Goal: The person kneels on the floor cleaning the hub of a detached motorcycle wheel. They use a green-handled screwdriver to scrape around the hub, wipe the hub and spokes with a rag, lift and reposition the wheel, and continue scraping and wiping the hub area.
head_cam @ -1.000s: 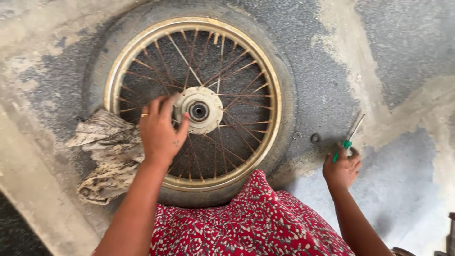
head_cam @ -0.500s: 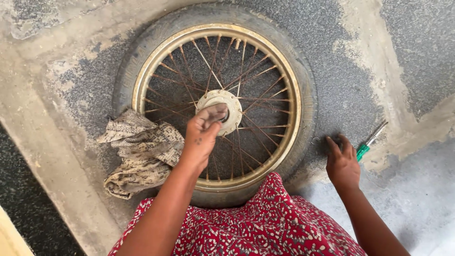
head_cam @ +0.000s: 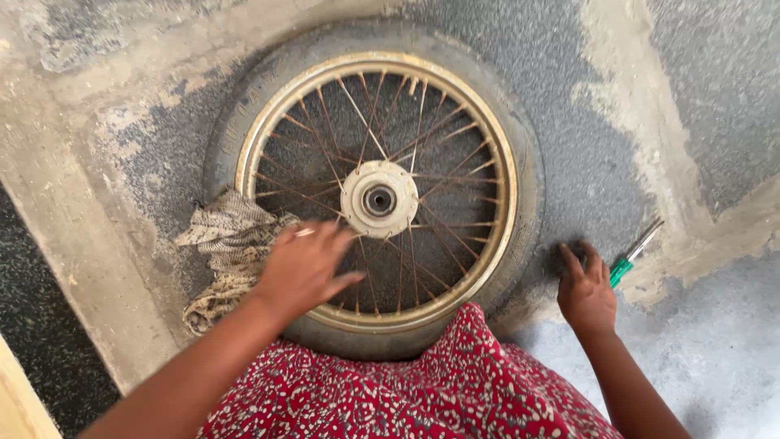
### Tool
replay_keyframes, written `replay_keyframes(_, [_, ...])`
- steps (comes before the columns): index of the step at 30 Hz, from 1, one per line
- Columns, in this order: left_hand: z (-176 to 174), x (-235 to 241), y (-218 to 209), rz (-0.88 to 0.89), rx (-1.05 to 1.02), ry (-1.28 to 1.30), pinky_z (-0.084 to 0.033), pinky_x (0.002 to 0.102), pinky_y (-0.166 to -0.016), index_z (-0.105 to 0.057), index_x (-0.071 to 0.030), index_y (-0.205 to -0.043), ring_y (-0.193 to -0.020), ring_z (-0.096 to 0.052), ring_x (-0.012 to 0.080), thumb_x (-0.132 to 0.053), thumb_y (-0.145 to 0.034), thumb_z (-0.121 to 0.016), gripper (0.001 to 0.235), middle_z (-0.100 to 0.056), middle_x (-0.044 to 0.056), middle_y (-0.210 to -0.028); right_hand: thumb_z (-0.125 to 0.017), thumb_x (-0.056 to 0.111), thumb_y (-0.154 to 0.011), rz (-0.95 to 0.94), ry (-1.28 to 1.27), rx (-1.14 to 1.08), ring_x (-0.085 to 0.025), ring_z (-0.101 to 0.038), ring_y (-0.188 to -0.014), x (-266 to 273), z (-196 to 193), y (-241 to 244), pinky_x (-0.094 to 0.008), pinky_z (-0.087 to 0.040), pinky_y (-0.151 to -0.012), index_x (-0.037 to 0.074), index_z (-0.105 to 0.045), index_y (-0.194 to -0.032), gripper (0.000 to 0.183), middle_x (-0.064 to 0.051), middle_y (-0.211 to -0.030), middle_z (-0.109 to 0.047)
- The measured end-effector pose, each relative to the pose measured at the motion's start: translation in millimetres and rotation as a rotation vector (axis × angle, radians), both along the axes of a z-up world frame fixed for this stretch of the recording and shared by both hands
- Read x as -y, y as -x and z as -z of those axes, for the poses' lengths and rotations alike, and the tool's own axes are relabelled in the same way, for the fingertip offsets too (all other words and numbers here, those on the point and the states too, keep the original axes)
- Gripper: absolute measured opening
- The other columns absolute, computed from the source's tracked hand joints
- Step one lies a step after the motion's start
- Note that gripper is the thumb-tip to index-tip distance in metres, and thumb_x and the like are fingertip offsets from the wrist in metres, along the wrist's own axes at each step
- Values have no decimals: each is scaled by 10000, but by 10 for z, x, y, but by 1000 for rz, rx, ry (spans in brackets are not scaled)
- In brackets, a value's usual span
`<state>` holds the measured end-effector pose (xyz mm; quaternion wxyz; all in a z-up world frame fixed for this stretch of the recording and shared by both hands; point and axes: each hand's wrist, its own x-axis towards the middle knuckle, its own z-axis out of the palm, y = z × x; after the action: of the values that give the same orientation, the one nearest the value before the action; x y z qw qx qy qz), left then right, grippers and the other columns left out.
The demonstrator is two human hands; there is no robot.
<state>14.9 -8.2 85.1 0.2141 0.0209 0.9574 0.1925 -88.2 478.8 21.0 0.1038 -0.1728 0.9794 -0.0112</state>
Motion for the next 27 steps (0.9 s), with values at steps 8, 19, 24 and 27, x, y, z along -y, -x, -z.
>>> replay_keyframes(8, [515, 561, -634, 265, 46, 463, -514, 454, -923, -626, -130, -1128, -1070, -676, 240, -278, -932, -614, 246, -668, 48, -1108, -634, 118, -883, -17, 9, 11, -395, -515, -1339, -22, 21, -38, -474, -494, -1066, 223, -572, -1460, 590, -150, -1541, -488])
replay_keyframes(19, [609, 275, -498, -53, 170, -12, -583, 459, -848, -652, -172, -1083, -740, -734, 203, -372, -1003, -592, 223, -755, 50, -950, -672, 151, -868, 43, -106, 72, -377, -488, -1379, 79, -47, -15, -475, -499, -1046, 250, -542, -1478, 631, -115, -1566, -455])
replay_keyframes(24, [453, -30, -344, -131, 154, -72, -615, 438, -753, -533, -115, -1282, -778, -714, 254, -412, -1065, -520, 368, -719, 114, -975, -654, 126, -879, 61, -129, 48, -380, -498, -1375, 39, -5, -11, -470, -508, -1036, 242, -580, -1452, 589, -127, -1558, -484])
replay_keyframes(27, [53, -214, -58, -108, -199, -87, -521, 530, -932, -490, -156, -1380, -1012, -675, 297, -568, -1010, -434, 557, -677, 127, -1174, -641, 89, -917, 66, -104, -61, -374, -513, -1367, 219, -86, 8, -468, -497, -1068, 225, -630, -1409, 511, -147, -1545, -515])
